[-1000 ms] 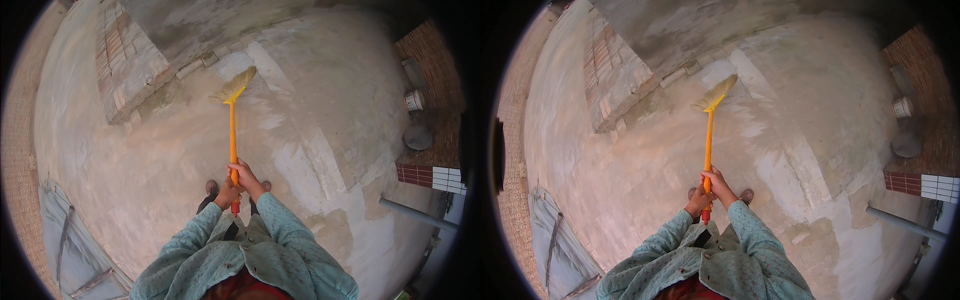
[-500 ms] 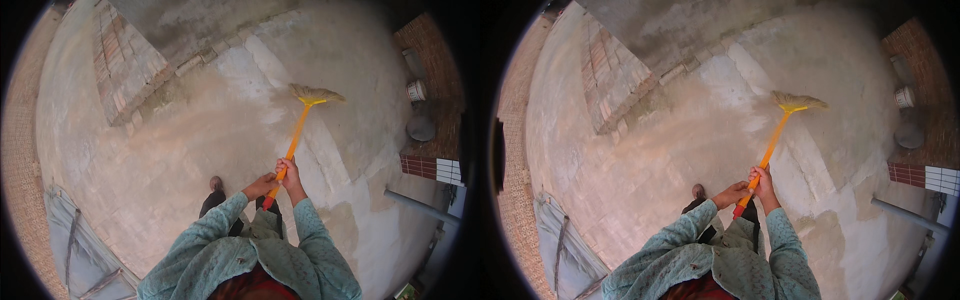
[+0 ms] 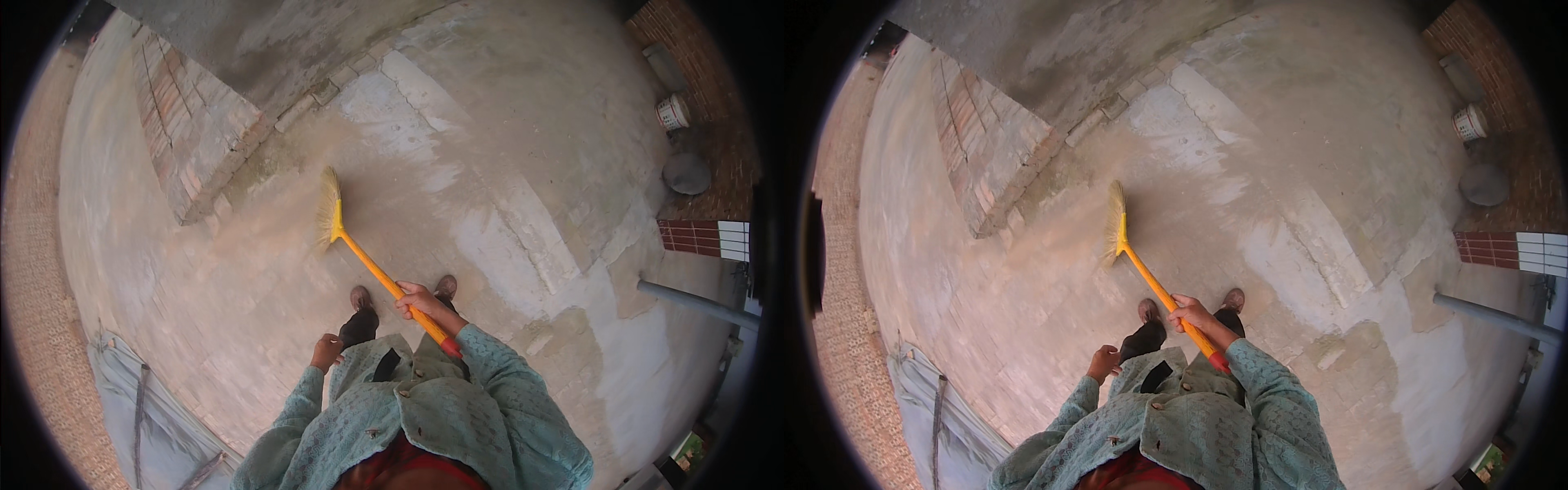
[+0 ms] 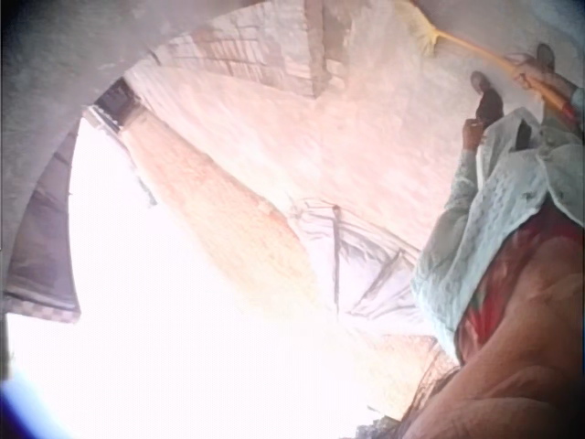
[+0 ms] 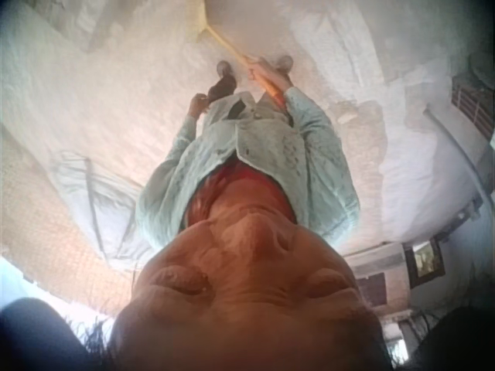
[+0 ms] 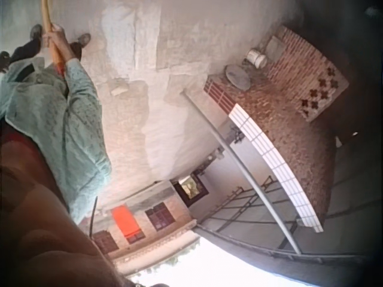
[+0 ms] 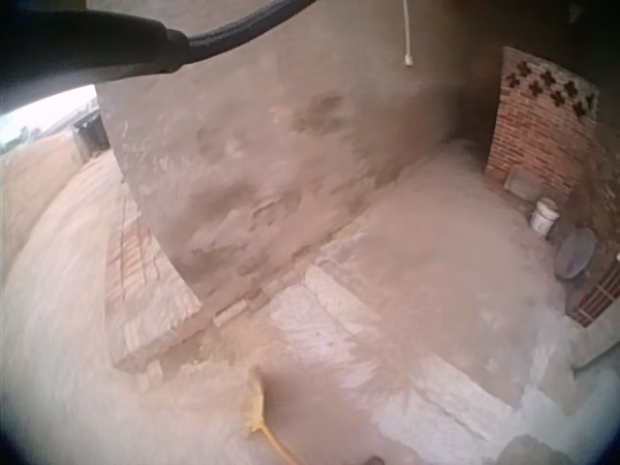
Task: The person sweeps a concrete floor with a yellow broom, moving debris toward a corner near a brick wall. The person walks around the area, sweeping different sections and adjusting position to gather dust and small particles.
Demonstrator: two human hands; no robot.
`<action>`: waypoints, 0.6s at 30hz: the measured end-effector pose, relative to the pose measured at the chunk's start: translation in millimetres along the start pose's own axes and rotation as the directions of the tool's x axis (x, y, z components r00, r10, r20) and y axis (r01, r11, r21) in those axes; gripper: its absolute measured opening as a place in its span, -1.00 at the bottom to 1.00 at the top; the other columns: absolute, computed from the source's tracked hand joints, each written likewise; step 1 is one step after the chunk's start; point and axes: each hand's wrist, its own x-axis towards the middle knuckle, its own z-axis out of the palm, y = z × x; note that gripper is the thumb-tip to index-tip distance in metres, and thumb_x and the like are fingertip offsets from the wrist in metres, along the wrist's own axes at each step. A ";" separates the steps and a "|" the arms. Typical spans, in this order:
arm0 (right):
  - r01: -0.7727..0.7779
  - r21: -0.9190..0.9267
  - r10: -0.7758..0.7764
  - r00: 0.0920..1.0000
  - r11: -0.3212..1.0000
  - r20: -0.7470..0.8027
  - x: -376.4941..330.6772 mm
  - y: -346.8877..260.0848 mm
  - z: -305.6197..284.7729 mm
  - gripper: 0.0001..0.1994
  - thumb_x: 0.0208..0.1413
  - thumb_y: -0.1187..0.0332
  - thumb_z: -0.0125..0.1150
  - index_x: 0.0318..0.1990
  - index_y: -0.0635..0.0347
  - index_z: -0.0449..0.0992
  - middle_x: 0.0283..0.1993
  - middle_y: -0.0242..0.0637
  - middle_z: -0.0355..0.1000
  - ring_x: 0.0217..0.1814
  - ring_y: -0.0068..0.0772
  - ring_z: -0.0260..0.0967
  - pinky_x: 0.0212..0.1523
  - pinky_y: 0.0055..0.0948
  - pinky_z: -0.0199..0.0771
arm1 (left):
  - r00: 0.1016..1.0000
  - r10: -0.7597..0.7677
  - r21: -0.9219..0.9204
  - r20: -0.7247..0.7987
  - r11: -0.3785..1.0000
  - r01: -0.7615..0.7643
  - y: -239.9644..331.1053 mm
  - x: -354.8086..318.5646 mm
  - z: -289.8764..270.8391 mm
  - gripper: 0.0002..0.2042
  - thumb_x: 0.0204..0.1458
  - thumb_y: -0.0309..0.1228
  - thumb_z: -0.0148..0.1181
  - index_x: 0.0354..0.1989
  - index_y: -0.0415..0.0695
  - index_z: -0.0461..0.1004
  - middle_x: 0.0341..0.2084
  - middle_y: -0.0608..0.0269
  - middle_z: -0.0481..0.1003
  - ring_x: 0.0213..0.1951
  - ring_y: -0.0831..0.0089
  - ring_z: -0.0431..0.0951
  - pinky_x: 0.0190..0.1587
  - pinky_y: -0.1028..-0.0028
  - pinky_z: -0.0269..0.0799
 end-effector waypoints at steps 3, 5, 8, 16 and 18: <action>-0.115 0.201 0.113 0.993 0.973 0.021 28.7 16.9 -15.2 -0.43 -0.10 0.61 -0.06 0.14 0.15 -0.01 -0.51 -0.25 0.20 -0.65 -0.64 0.11 -0.68 -0.67 0.13 | 0.999 0.000 -0.160 -0.034 0.987 -0.005 -12.7 -4.7 3.0 -0.72 -0.11 -0.42 0.02 -0.21 -0.28 0.30 -0.54 0.13 0.43 -0.67 0.42 0.47 -0.68 0.48 0.43; -0.001 0.323 0.032 0.995 0.946 -0.092 16.8 7.6 -47.8 -0.38 -0.11 0.64 -0.07 0.16 0.11 -0.10 -0.46 -0.16 0.21 -0.65 -0.61 0.12 -0.68 -0.66 0.15 | 1.000 -0.008 -0.171 -0.023 0.985 0.004 -18.3 -7.7 5.7 -0.72 -0.11 -0.43 0.02 -0.20 -0.28 0.30 -0.54 0.15 0.41 -0.68 0.42 0.46 -0.68 0.48 0.43; 0.209 0.279 -0.102 0.930 0.937 -0.353 -36.1 -26.6 -104.8 -0.15 -0.14 0.69 -0.07 0.22 0.00 -0.47 -0.41 -0.03 0.24 -0.64 -0.53 0.19 -0.67 -0.62 0.20 | 1.000 -0.014 -0.163 0.023 0.986 0.018 -21.7 -9.7 8.5 -0.72 -0.06 -0.42 0.00 -0.17 -0.27 0.26 -0.54 0.20 0.36 -0.67 0.41 0.45 -0.66 0.47 0.42; 0.402 -0.108 -0.350 0.597 0.909 -0.722 -116.2 -143.4 -160.9 -0.19 -0.18 0.64 -0.04 0.23 -0.03 -0.32 -0.50 -0.21 0.22 -0.68 -0.59 0.14 -0.72 -0.62 0.21 | 0.997 0.057 -0.197 -0.045 0.978 -0.064 -13.6 -10.8 10.0 -0.74 -0.10 -0.45 -0.02 -0.22 -0.31 0.30 -0.58 0.14 0.39 -0.68 0.42 0.46 -0.69 0.49 0.42; 0.389 -0.205 -0.419 0.615 0.898 -0.668 -128.3 -139.7 -148.6 -0.18 -0.18 0.63 -0.07 0.25 -0.08 -0.33 -0.51 -0.27 0.21 -0.69 -0.60 0.12 -0.70 -0.61 0.21 | 0.997 0.073 -0.242 -0.033 0.967 -0.078 -15.4 -8.7 9.6 -0.74 -0.10 -0.46 -0.02 -0.22 -0.32 0.30 -0.59 0.14 0.39 -0.68 0.41 0.46 -0.71 0.49 0.40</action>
